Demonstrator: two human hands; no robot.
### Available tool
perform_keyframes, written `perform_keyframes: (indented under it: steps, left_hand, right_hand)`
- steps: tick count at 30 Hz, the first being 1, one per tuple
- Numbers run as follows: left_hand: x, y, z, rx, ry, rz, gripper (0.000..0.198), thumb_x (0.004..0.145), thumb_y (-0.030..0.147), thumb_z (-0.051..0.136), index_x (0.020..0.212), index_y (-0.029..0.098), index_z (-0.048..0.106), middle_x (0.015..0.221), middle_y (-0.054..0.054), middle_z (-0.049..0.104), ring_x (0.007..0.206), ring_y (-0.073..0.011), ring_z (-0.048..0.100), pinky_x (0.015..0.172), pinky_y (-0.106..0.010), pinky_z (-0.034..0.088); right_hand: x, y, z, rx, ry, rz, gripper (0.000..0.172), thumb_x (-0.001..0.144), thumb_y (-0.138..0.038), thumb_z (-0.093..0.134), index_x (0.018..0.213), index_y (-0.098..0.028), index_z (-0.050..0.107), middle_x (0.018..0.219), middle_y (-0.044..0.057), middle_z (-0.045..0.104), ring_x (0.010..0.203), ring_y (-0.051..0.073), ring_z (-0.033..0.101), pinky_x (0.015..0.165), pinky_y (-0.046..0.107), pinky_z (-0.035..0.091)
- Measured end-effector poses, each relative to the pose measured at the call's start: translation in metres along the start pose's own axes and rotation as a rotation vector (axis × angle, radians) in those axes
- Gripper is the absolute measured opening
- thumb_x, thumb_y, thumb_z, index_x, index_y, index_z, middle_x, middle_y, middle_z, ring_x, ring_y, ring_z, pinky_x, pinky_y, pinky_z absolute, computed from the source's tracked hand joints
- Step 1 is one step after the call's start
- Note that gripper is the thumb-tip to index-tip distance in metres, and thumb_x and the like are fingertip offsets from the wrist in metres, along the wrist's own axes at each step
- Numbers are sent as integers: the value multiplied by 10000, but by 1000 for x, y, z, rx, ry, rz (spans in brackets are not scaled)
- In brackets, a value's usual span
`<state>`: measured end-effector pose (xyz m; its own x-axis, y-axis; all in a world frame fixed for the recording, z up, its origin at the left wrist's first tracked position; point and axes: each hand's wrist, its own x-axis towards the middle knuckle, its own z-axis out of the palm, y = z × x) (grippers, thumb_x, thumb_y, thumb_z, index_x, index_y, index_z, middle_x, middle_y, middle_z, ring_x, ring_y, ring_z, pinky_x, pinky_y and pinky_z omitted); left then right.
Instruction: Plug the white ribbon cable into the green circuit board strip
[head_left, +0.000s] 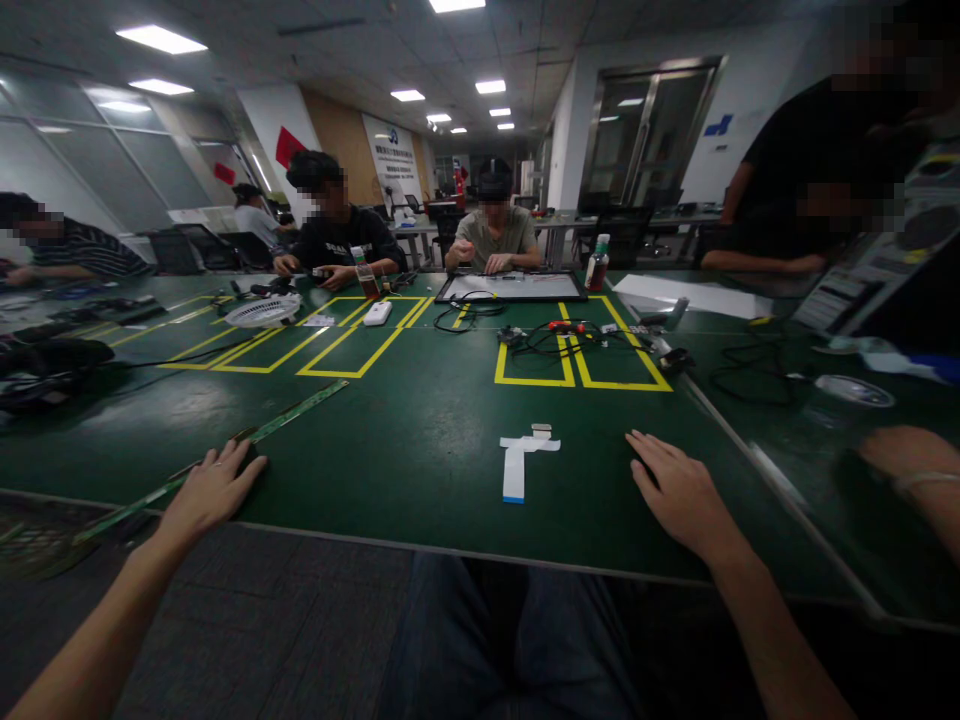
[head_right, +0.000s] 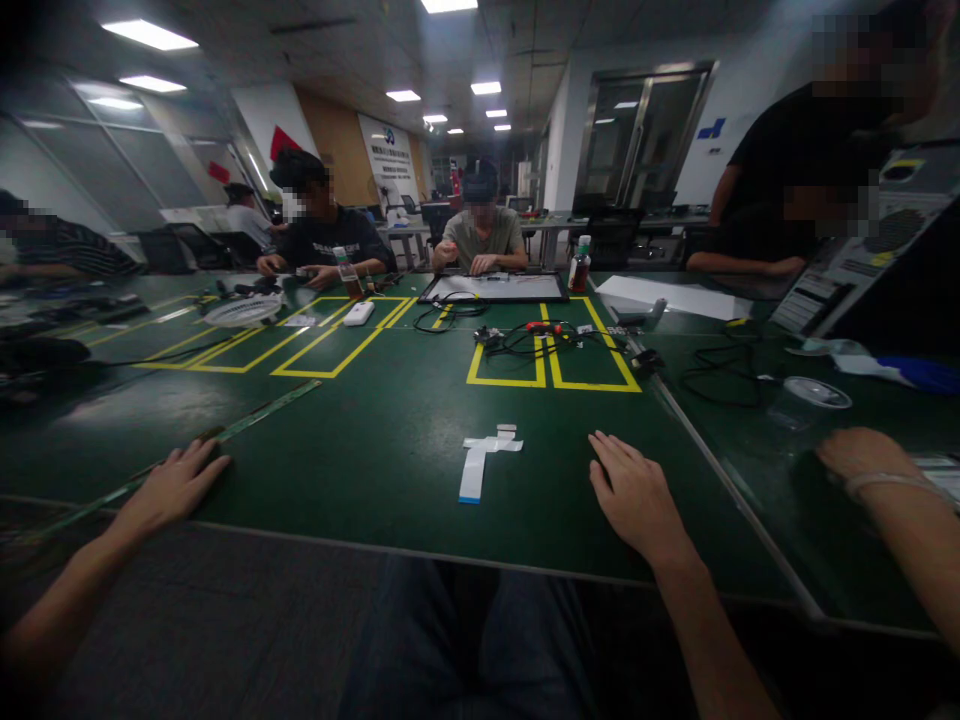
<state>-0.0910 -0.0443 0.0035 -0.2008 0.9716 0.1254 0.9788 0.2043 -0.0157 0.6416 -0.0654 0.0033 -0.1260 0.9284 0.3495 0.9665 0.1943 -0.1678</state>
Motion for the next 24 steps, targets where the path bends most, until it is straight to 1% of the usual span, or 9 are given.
perform_keyframes:
  steps: [2,5,9,12,15,18,21,24]
  left_hand:
    - [7,19,4,-63,-19,26,697,1017,463,308,1501,19,539,1618,-265,467,1512,-456,431,1151,-578,423]
    - [17,58,6,-172,-23,159,729,1023,521,308,1571,77,491,1658,-205,439,1567,-394,375,1224,-556,370]
    - [27,123,3,-266,-31,330,760,1030,586,301,1606,116,459,1683,-174,405,1609,-346,300,1288,-556,284]
    - [31,178,-1,-300,-52,440,756,1049,596,296,1617,118,442,1705,-166,358,1624,-337,258,1305,-557,254]
    - [31,230,-3,-321,-47,545,722,1066,574,312,1618,128,444,1703,-162,363,1625,-333,257,1313,-552,245]
    - [27,277,-7,-340,-56,642,707,1077,561,322,1619,124,443,1700,-157,373,1629,-331,244,1329,-526,217]
    - [21,318,-12,-349,-75,736,697,1089,552,318,1628,125,429,1708,-147,359,1633,-333,231,1333,-516,215]
    - [14,350,-18,-341,-94,823,665,1100,539,307,1638,162,414,1722,-116,340,1635,-312,235,1332,-493,226]
  right_hand:
    - [0,1,0,0,4,2,506,1080,-368,354,1510,-224,578,1548,111,604,1441,298,550,1129,554,487]
    - [0,1,0,1,0,0,506,1081,-362,351,1508,-210,579,1553,116,598,1445,299,545,1140,550,480]
    - [0,0,0,-1,-10,-2,516,1083,-364,352,1510,-173,572,1558,130,591,1451,301,538,1148,555,474]
    - [1,0,0,6,-6,4,510,1084,-361,354,1510,-190,575,1553,126,596,1452,297,537,1149,558,472]
    - [1,-1,-1,13,-18,6,509,1084,-365,358,1518,-201,569,1560,117,592,1460,293,529,1155,556,466]
    - [1,-2,-3,10,-27,15,516,1084,-365,355,1521,-191,567,1567,118,584,1465,296,522,1159,552,462]
    - [1,-4,-5,10,-32,22,517,1079,-357,357,1518,-191,573,1567,122,584,1459,299,528,1150,551,469]
    - [1,-5,-5,12,-37,32,520,1071,-352,367,1516,-187,578,1562,124,588,1452,303,535,1136,555,480]
